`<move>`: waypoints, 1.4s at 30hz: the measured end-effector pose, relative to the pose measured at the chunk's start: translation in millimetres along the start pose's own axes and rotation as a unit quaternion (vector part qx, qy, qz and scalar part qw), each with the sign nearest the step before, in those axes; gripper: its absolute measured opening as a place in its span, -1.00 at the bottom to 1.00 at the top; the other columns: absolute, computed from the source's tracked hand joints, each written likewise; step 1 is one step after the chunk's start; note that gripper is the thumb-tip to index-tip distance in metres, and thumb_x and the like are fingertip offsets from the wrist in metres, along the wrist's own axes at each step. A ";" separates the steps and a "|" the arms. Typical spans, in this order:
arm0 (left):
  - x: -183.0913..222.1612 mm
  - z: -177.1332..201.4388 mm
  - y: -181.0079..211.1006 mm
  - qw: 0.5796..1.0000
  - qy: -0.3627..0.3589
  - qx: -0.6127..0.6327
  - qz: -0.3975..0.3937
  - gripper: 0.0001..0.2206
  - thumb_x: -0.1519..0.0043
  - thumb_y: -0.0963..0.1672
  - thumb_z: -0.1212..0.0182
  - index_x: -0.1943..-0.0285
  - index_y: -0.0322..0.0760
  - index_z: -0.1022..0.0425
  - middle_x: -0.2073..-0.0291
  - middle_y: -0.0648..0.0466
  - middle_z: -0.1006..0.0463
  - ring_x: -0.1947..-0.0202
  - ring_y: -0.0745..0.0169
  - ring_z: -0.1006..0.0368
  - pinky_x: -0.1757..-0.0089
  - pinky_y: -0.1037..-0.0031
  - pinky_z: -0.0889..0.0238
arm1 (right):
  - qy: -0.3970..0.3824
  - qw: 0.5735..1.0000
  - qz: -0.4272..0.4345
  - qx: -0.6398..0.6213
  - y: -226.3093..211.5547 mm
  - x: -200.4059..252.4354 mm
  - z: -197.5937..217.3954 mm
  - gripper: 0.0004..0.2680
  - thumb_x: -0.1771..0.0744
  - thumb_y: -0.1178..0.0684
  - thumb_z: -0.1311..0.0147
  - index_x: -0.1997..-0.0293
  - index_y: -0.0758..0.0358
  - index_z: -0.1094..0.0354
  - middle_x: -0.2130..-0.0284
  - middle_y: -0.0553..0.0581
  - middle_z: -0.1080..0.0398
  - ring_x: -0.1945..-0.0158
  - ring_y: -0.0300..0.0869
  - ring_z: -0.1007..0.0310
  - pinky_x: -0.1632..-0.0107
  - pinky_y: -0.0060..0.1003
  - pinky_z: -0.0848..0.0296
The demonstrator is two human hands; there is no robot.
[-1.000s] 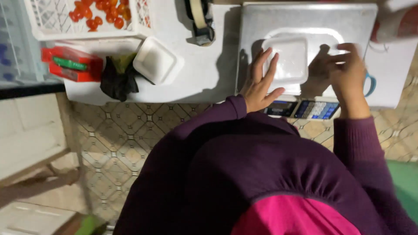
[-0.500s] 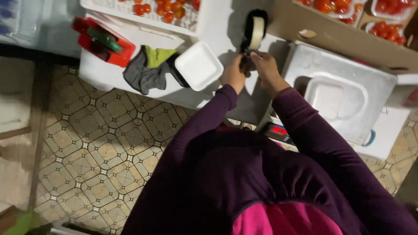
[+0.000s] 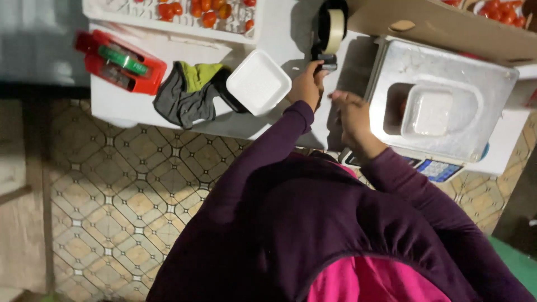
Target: The person packages tomatoes by placing them into white trays, weighing each tray on a scale, and sealing the trays with green tape.
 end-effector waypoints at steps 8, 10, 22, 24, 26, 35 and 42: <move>2.1 7.7 0.2 0.999 0.030 0.034 -0.014 -0.73 -0.41 0.06 -0.02 -0.29 0.31 -0.33 -0.02 0.13 -0.68 -0.11 0.08 -0.57 -0.10 0.16 -0.46 | -0.013 0.994 -0.086 -0.060 67.6 30.7 1.9 -0.90 -0.35 0.14 -0.15 0.15 0.36 -0.52 0.51 0.12 -0.39 0.58 -0.36 -0.28 0.56 -0.51 -0.39; -5.4 -5.4 -11.1 0.996 0.047 0.072 -0.021 -0.72 -0.40 0.05 -0.04 -0.29 0.21 -0.29 0.01 0.07 -0.68 -0.10 -0.02 -0.57 -0.12 0.13 -0.44 | -0.005 0.995 -0.076 -0.066 103.3 9.0 0.8 -0.91 -0.34 0.17 -0.15 0.17 0.38 -0.51 0.55 0.12 -0.36 0.64 -0.32 -0.26 0.62 -0.47 -0.33; 11.5 -3.7 2.4 0.936 0.028 0.343 0.074 -0.63 -0.20 0.04 -0.38 0.05 -0.32 -0.63 0.12 -0.07 -0.67 0.04 -0.01 -0.55 -0.02 0.12 -0.38 | 0.034 0.992 -0.069 -0.101 137.1 -15.6 -11.0 -0.86 -0.35 0.19 -0.16 0.08 0.51 -0.47 0.59 0.16 -0.35 0.71 -0.33 -0.20 0.66 -0.43 -0.21; 6.7 -7.1 -1.5 0.941 0.017 0.331 0.068 -0.66 -0.22 0.04 -0.37 0.05 -0.28 -0.65 0.13 -0.05 -0.66 0.03 -0.02 -0.54 -0.04 0.08 -0.37 | 0.031 0.992 -0.068 -0.101 126.5 -10.4 -9.9 -0.83 -0.36 0.18 -0.15 0.03 0.53 -0.46 0.57 0.16 -0.36 0.71 -0.35 -0.19 0.66 -0.43 -0.20; 10.1 -3.0 0.3 0.955 0.032 0.284 0.079 -0.72 -0.24 0.01 -0.36 0.08 -0.25 -0.66 0.19 0.02 -0.68 0.05 0.06 -0.57 0.01 0.16 -0.40 | 0.009 0.989 -0.058 -0.135 101.3 3.6 -7.1 -0.61 -0.35 0.22 -0.20 -0.29 0.48 -0.12 0.47 0.17 -0.33 0.66 -0.27 -0.20 0.57 -0.39 -0.20; 59.7 0.2 8.3 0.921 0.055 0.384 0.030 -0.80 -0.37 -0.04 -0.08 -0.02 -0.15 -0.54 0.20 0.11 -0.57 0.23 0.38 -0.32 0.28 0.55 -0.08 | -0.054 0.987 0.144 0.053 68.4 29.6 33.8 -0.71 -0.36 0.11 -0.20 -0.12 0.27 -0.15 0.26 0.36 -0.49 0.23 0.21 -0.52 0.08 0.07 -0.43; 140.2 18.1 86.8 0.938 -0.028 0.295 -0.181 -0.53 -0.48 0.12 0.16 -0.43 -0.10 -0.36 -0.41 0.10 0.04 -0.37 0.17 0.07 -0.19 0.24 -0.12 | -0.148 0.956 0.252 0.038 -38.5 19.6 196.2 -0.71 -0.43 0.15 -0.07 -0.21 0.23 0.03 0.40 0.18 -0.42 0.31 -0.08 -0.44 0.11 -0.25 -0.35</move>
Point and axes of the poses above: each hand's wrist, its own x-axis away from the middle knuckle, its own z-axis out of the back of the hand, y = z × x, the point moved 4 cm from there along -x, towards the middle knuckle
